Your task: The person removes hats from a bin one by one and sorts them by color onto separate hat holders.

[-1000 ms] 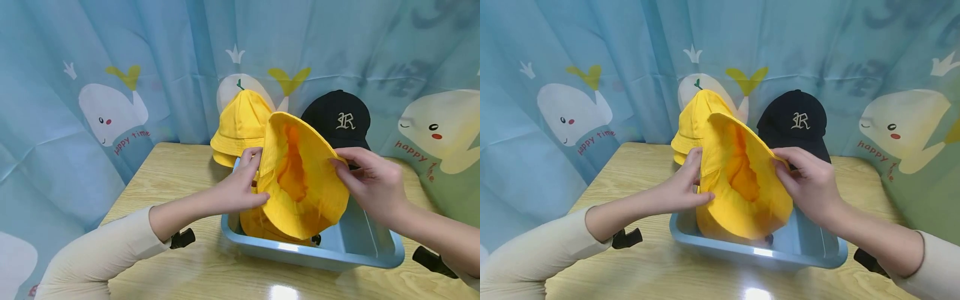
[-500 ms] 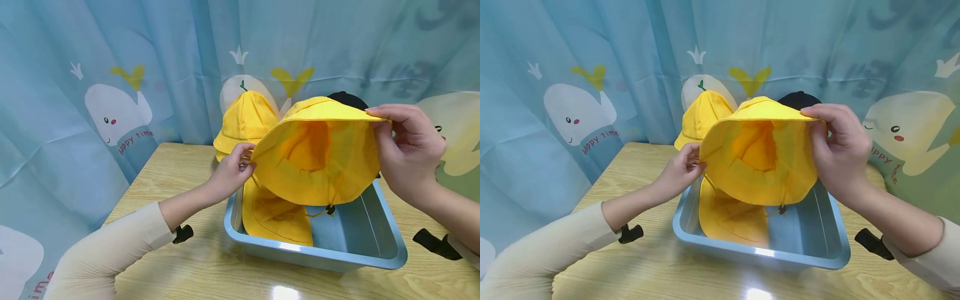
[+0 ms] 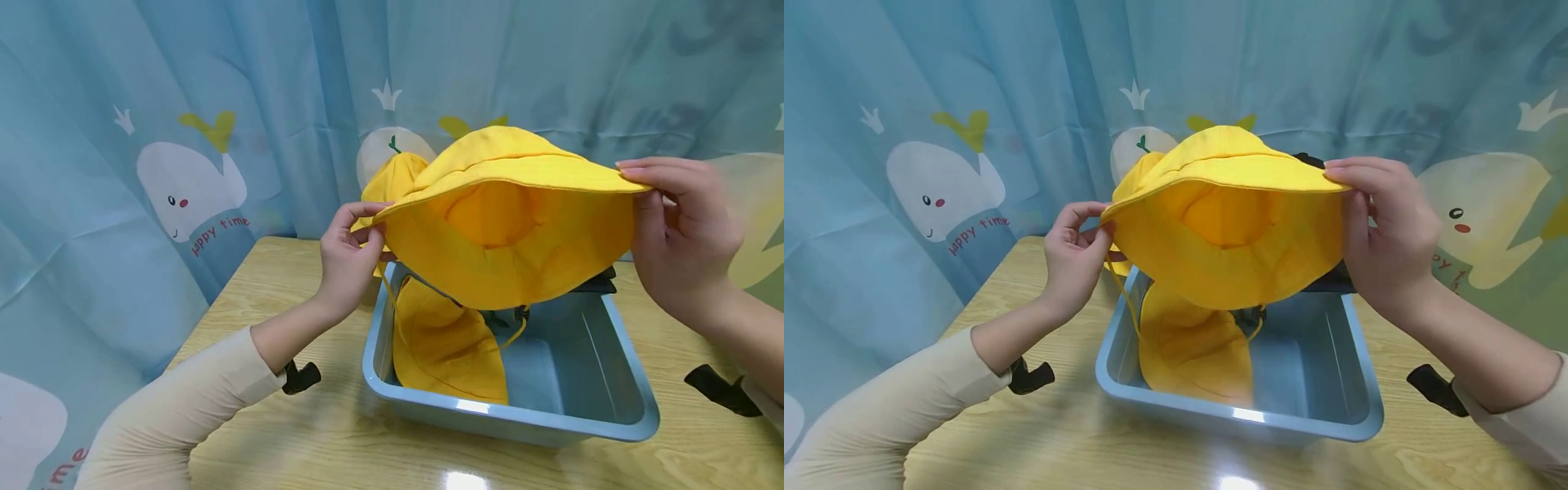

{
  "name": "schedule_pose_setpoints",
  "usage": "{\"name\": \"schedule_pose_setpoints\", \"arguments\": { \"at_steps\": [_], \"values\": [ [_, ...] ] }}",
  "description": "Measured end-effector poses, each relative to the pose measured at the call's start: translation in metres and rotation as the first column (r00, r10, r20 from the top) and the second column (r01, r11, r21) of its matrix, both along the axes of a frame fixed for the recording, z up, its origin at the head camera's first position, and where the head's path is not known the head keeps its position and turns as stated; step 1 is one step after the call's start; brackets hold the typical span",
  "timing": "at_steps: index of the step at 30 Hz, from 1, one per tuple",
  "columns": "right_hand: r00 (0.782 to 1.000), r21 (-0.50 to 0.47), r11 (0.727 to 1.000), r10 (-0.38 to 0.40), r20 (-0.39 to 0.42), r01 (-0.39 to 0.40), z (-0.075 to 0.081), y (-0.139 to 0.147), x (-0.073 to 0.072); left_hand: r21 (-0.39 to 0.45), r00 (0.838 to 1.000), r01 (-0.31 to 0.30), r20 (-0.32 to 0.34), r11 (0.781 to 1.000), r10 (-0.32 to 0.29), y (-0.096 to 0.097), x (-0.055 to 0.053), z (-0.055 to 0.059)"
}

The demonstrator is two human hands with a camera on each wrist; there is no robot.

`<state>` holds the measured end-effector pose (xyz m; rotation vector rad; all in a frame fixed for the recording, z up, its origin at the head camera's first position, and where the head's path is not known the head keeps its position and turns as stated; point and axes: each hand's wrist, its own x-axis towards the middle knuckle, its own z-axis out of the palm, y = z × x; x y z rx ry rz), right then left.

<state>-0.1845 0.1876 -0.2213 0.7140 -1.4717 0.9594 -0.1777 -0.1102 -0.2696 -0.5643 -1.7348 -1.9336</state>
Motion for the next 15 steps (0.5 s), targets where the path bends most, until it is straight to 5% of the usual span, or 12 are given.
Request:
{"name": "schedule_pose_setpoints", "arguments": {
  "at_steps": [4, 8, 12, 15],
  "values": [
    [0.972, 0.265, 0.950, -0.203, 0.115, 0.167, 0.002, 0.014, 0.002, 0.080, 0.993, -0.021, -0.111, 0.997, 0.030, -0.004, -0.001, 0.004],
    [0.922, 0.407, 0.897, -0.293, 0.253, 0.173, 0.004, 0.021, 0.000, 0.023, 0.959, -0.039, -0.281, 0.999, 0.044, -0.008, -0.003, 0.008],
    [0.894, 0.333, 0.935, -0.251, 0.372, 0.124, 0.003, 0.015, -0.007, -0.037, 0.914, -0.045, -0.404, 0.998, 0.026, -0.009, -0.005, 0.012],
    [0.905, 0.220, 0.973, -0.156, 0.395, 0.071, 0.004, 0.007, -0.011, -0.076, 0.929, -0.049, -0.371, 0.996, 0.017, -0.008, -0.003, 0.016]
  ]
}}
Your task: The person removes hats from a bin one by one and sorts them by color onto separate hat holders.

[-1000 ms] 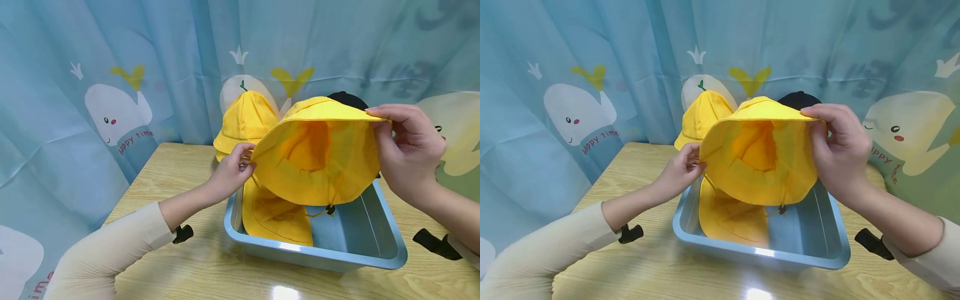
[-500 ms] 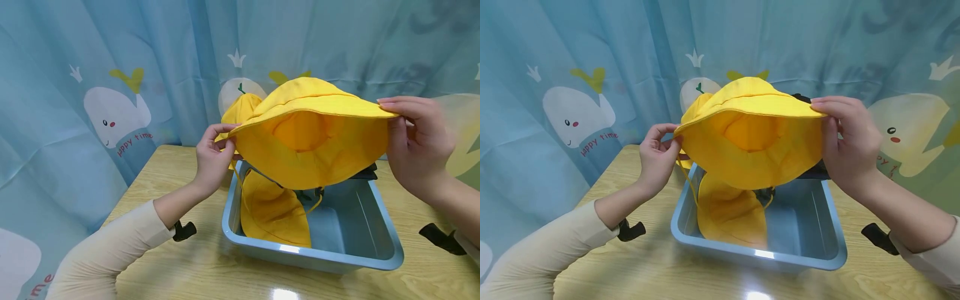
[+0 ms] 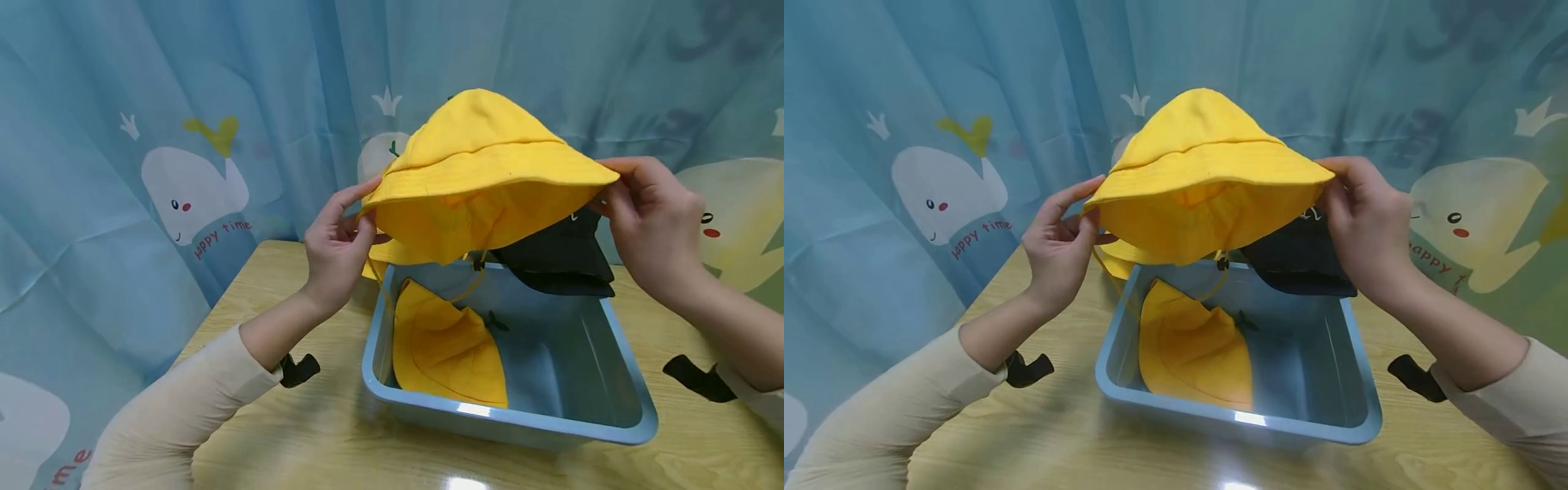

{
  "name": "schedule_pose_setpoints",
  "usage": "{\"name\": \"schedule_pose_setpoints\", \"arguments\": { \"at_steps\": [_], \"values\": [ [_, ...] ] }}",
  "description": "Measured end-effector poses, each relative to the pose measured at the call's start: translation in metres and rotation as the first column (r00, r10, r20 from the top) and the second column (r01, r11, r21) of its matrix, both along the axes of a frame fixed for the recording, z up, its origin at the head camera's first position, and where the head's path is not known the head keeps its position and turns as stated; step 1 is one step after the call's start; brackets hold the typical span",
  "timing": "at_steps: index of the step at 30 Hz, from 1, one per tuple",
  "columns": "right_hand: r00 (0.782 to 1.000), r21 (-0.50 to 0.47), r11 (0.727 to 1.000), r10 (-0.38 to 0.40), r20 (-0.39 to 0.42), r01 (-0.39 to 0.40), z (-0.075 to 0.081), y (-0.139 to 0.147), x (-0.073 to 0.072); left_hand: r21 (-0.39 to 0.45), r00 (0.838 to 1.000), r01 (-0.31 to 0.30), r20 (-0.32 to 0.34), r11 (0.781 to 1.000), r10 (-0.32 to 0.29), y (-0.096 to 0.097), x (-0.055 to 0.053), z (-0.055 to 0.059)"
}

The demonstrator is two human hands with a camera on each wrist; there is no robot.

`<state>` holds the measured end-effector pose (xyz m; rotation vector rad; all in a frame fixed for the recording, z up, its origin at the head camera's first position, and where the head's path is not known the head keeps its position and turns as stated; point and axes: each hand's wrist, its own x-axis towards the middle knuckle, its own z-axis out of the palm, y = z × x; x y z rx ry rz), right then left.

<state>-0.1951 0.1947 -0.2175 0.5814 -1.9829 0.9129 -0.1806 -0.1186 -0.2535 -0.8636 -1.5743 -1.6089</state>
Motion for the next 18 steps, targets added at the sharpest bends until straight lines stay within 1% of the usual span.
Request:
{"name": "schedule_pose_setpoints", "arguments": {
  "at_steps": [1, 2, 4, 6, 8, 10, 12, 14, 16, 18],
  "values": [
    [1.000, -0.036, 0.999, 0.019, -0.014, -0.020, 0.001, -0.003, -0.001, -0.018, 1.000, -0.011, 0.027, 1.000, 0.012, 0.001, 0.001, 0.002],
    [0.999, -0.065, 0.997, 0.035, -0.041, -0.037, 0.002, -0.006, -0.001, -0.044, 0.998, -0.034, 0.054, 0.998, 0.036, 0.001, 0.001, 0.003],
    [0.995, -0.104, 0.993, 0.041, -0.089, -0.050, 0.006, -0.012, -0.004, -0.107, 0.989, -0.086, 0.109, 0.991, 0.097, 0.000, 0.001, 0.007],
    [0.991, -0.121, 0.991, 0.040, -0.125, -0.055, 0.009, -0.016, -0.007, -0.165, 0.974, -0.136, 0.157, 0.977, 0.162, -0.002, -0.002, 0.010],
    [0.988, -0.120, 0.991, 0.035, -0.147, -0.053, 0.012, -0.018, -0.011, -0.207, 0.956, -0.162, 0.208, 0.965, 0.206, -0.005, -0.006, 0.012],
    [0.986, -0.094, 0.994, 0.033, -0.162, -0.049, 0.013, -0.019, -0.013, -0.203, 0.939, -0.146, 0.279, 0.968, 0.200, -0.009, -0.009, 0.013],
    [0.984, -0.050, 0.998, 0.019, -0.175, -0.028, 0.012, -0.019, -0.015, -0.173, 0.924, -0.119, 0.342, 0.978, 0.172, -0.012, -0.012, 0.013],
    [0.980, -0.026, 0.999, 0.015, -0.197, -0.021, 0.010, -0.019, -0.018, -0.133, 0.911, -0.093, 0.389, 0.987, 0.138, -0.014, -0.015, 0.012],
    [0.976, -0.009, 1.000, 0.007, -0.217, -0.009, 0.009, -0.020, -0.020, -0.108, 0.906, -0.087, 0.405, 0.990, 0.123, -0.016, -0.016, 0.012],
    [0.972, 0.008, 1.000, -0.014, -0.234, 0.016, 0.009, -0.020, -0.023, -0.116, 0.907, -0.107, 0.396, 0.987, 0.145, -0.018, -0.018, 0.011]
  ]
}}
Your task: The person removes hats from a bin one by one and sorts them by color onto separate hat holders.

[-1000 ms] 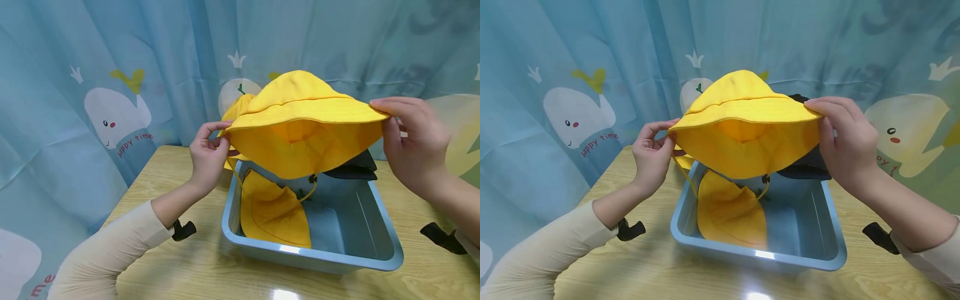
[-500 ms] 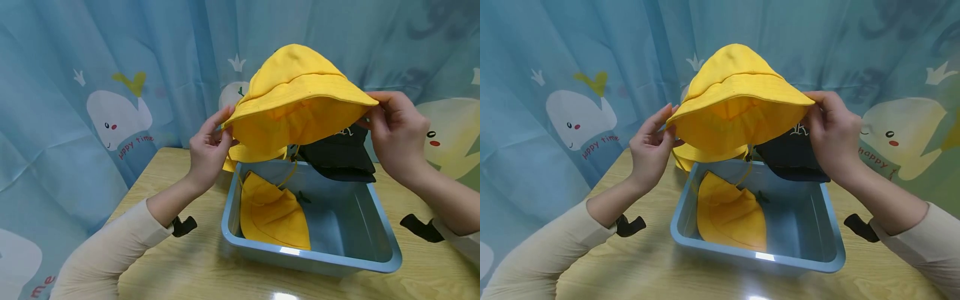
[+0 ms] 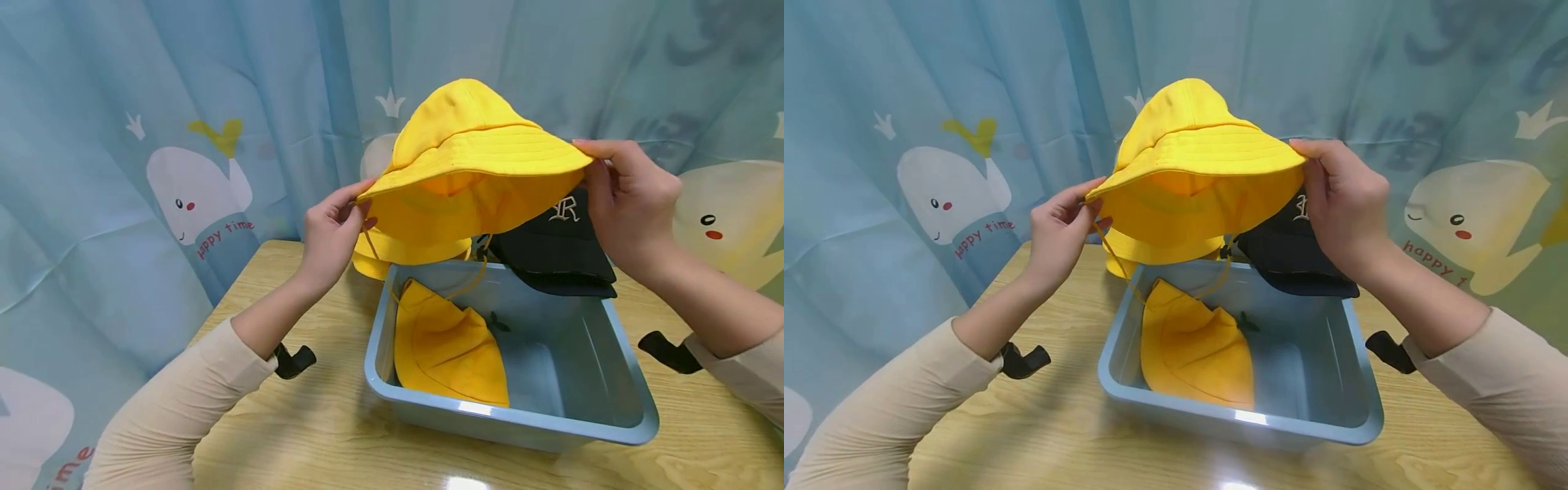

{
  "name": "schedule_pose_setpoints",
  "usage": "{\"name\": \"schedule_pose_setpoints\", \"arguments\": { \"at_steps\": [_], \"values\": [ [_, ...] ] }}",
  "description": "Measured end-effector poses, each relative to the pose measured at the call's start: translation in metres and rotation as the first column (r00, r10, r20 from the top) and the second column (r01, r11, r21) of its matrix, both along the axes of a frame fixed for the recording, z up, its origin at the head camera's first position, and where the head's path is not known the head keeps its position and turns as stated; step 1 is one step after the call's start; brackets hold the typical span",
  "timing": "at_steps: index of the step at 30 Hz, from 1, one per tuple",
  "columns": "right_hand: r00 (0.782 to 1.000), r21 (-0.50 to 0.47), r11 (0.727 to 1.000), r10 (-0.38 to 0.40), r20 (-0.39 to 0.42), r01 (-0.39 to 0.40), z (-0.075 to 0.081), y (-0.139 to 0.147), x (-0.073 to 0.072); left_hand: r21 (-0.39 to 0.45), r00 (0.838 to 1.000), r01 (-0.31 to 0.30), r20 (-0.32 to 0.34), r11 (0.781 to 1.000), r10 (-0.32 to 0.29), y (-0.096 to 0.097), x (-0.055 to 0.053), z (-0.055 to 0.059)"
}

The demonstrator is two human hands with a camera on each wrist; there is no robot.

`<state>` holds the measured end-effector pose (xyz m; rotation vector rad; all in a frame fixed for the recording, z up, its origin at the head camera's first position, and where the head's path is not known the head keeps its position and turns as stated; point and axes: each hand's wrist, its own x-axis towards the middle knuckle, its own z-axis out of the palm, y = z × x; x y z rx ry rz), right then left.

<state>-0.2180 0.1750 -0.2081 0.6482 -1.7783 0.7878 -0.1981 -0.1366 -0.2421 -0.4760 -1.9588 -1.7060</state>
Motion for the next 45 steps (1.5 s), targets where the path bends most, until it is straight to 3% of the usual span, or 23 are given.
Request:
{"name": "schedule_pose_setpoints", "arguments": {
  "at_steps": [3, 7, 10, 12, 16, 22, 27, 28, 31, 35, 36, 40, 45],
  "values": [
    [0.999, 0.021, 0.999, -0.038, -0.001, 0.038, 0.000, 0.000, -0.003, -0.044, 0.998, -0.051, -0.024, 0.998, 0.050, -0.003, -0.001, -0.001],
    [0.999, 0.039, 0.999, -0.005, 0.038, 0.004, 0.000, -0.002, -0.007, -0.103, 0.994, -0.098, -0.059, 0.990, 0.092, -0.005, -0.002, -0.002],
    [0.998, 0.043, 0.999, 0.032, 0.047, -0.034, 0.000, -0.004, -0.010, -0.135, 0.987, -0.116, -0.130, 0.984, 0.099, -0.007, -0.005, -0.003],
    [0.999, 0.039, 0.999, 0.036, 0.036, -0.037, 0.000, -0.006, -0.013, -0.158, 0.973, -0.131, -0.209, 0.979, 0.096, -0.009, -0.008, -0.003],
    [0.999, 0.023, 0.999, 0.022, 0.045, -0.023, 0.004, -0.011, -0.018, -0.206, 0.924, -0.172, -0.374, 0.963, 0.085, -0.015, -0.017, 0.000],
    [0.988, 0.012, 0.999, 0.035, 0.148, -0.037, 0.011, -0.023, -0.027, -0.235, 0.862, -0.226, -0.500, 0.945, 0.082, -0.029, -0.027, 0.006],
    [0.997, 0.105, 0.993, 0.039, 0.072, -0.047, 0.012, -0.027, -0.039, -0.204, 0.795, -0.278, -0.597, 0.939, 0.106, -0.037, -0.036, 0.009],
    [0.998, 0.131, 0.990, 0.045, 0.050, -0.051, 0.012, -0.028, -0.043, -0.189, 0.778, -0.286, -0.618, 0.939, 0.113, -0.039, -0.038, 0.009],
    [0.995, 0.144, 0.985, 0.091, 0.027, -0.094, 0.014, -0.030, -0.054, -0.139, 0.702, -0.293, -0.703, 0.946, 0.114, -0.043, -0.048, 0.011],
    [0.978, 0.050, 0.978, 0.201, 0.046, -0.203, 0.016, -0.037, -0.069, -0.109, 0.596, -0.312, -0.796, 0.944, 0.105, -0.046, -0.061, 0.015],
    [0.972, 0.010, 0.973, 0.230, 0.049, -0.231, 0.017, -0.040, -0.072, -0.107, 0.582, -0.314, -0.807, 0.943, 0.103, -0.047, -0.064, 0.017],
    [0.953, -0.143, 0.949, 0.294, 0.073, -0.282, 0.019, -0.047, -0.086, -0.097, 0.557, -0.318, -0.824, 0.943, 0.104, -0.047, -0.080, 0.023],
    [0.916, -0.346, 0.891, 0.366, 0.163, -0.294, 0.013, -0.054, -0.105, -0.065, 0.553, -0.316, -0.824, 0.947, 0.127, -0.046, -0.100, 0.025]
  ]
}}
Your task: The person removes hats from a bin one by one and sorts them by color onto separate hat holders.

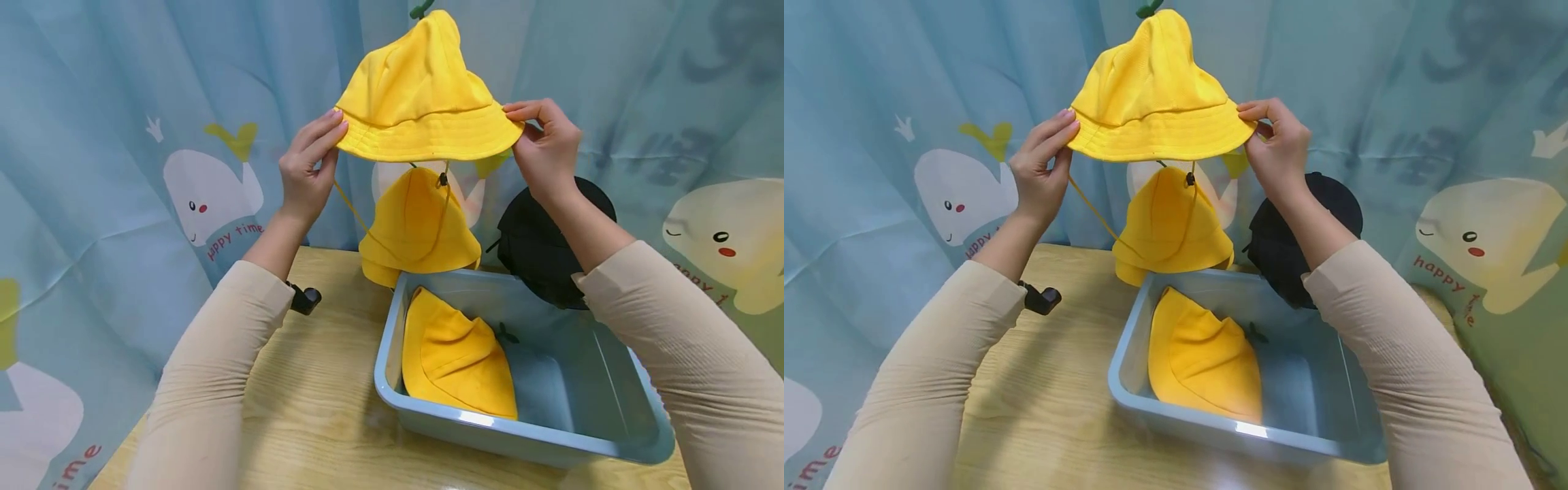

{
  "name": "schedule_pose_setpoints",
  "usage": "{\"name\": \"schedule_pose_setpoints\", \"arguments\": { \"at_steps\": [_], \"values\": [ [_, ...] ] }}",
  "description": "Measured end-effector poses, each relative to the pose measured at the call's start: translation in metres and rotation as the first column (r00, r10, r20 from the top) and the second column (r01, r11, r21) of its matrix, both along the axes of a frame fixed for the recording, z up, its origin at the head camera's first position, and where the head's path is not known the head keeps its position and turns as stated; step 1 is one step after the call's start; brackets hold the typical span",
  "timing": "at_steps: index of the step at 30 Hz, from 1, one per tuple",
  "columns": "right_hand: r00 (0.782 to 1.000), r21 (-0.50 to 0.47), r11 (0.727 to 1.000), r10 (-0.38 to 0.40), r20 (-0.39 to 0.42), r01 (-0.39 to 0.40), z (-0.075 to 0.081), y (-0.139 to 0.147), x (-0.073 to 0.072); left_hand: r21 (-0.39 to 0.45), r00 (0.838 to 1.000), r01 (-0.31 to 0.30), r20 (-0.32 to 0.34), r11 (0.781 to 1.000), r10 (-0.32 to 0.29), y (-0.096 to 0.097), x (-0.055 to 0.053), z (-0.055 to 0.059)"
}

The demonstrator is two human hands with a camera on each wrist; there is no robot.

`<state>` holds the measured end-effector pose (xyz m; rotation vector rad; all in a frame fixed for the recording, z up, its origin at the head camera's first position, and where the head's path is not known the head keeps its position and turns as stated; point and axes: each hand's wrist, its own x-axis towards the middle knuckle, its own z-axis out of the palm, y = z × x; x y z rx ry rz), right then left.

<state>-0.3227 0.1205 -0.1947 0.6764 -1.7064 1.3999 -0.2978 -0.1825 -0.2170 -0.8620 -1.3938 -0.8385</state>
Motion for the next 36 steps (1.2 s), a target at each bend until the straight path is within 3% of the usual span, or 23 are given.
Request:
{"name": "schedule_pose_setpoints", "arguments": {
  "at_steps": [6, 11, 14, 17, 21, 24, 26, 30, 33, 36],
  "values": [
    [0.999, 0.019, 1.000, 0.002, 0.040, -0.003, -0.015, -0.004, -0.018, 0.063, 0.994, -0.026, 0.109, 0.998, 0.019, -0.002, -0.017, -0.014],
    [0.997, 0.084, 0.994, -0.067, 0.039, 0.063, -0.031, -0.002, -0.029, 0.161, 0.971, -0.062, 0.239, 0.985, 0.023, -0.001, -0.031, -0.035],
    [0.993, 0.091, 0.990, -0.112, 0.048, 0.107, -0.038, -0.001, -0.032, 0.173, 0.967, -0.083, 0.252, 0.981, 0.037, 0.002, -0.037, -0.043],
    [0.992, 0.048, 0.993, -0.112, 0.051, 0.109, -0.037, -0.003, -0.034, 0.185, 0.978, -0.066, 0.205, 0.981, 0.027, 0.006, -0.039, -0.037],
    [0.996, -0.035, 0.997, -0.073, 0.045, 0.075, -0.025, -0.009, -0.035, 0.203, 0.992, -0.025, 0.124, 0.979, 0.000, 0.010, -0.038, -0.016],
    [0.998, -0.040, 0.997, -0.061, 0.034, 0.063, -0.023, -0.013, -0.038, 0.189, 0.992, -0.049, 0.127, 0.981, 0.025, 0.010, -0.041, -0.012],
    [0.997, 0.014, 0.997, -0.079, 0.014, 0.079, -0.028, -0.015, -0.039, 0.164, 0.986, -0.090, 0.153, 0.982, 0.065, 0.008, -0.045, -0.022],
    [0.994, 0.192, 0.976, -0.105, 0.000, 0.103, -0.050, -0.016, -0.040, 0.111, 0.968, -0.144, 0.224, 0.983, 0.117, 0.000, -0.049, -0.057],
    [0.993, 0.340, 0.935, -0.117, 0.027, 0.101, -0.063, -0.014, -0.039, 0.061, 0.953, -0.131, 0.284, 0.990, 0.109, -0.007, -0.046, -0.083],
    [0.988, 0.479, 0.874, -0.134, 0.076, 0.082, -0.069, -0.010, -0.033, -0.002, 0.932, -0.094, 0.351, 0.996, 0.089, -0.011, -0.040, -0.100]
  ]
}}
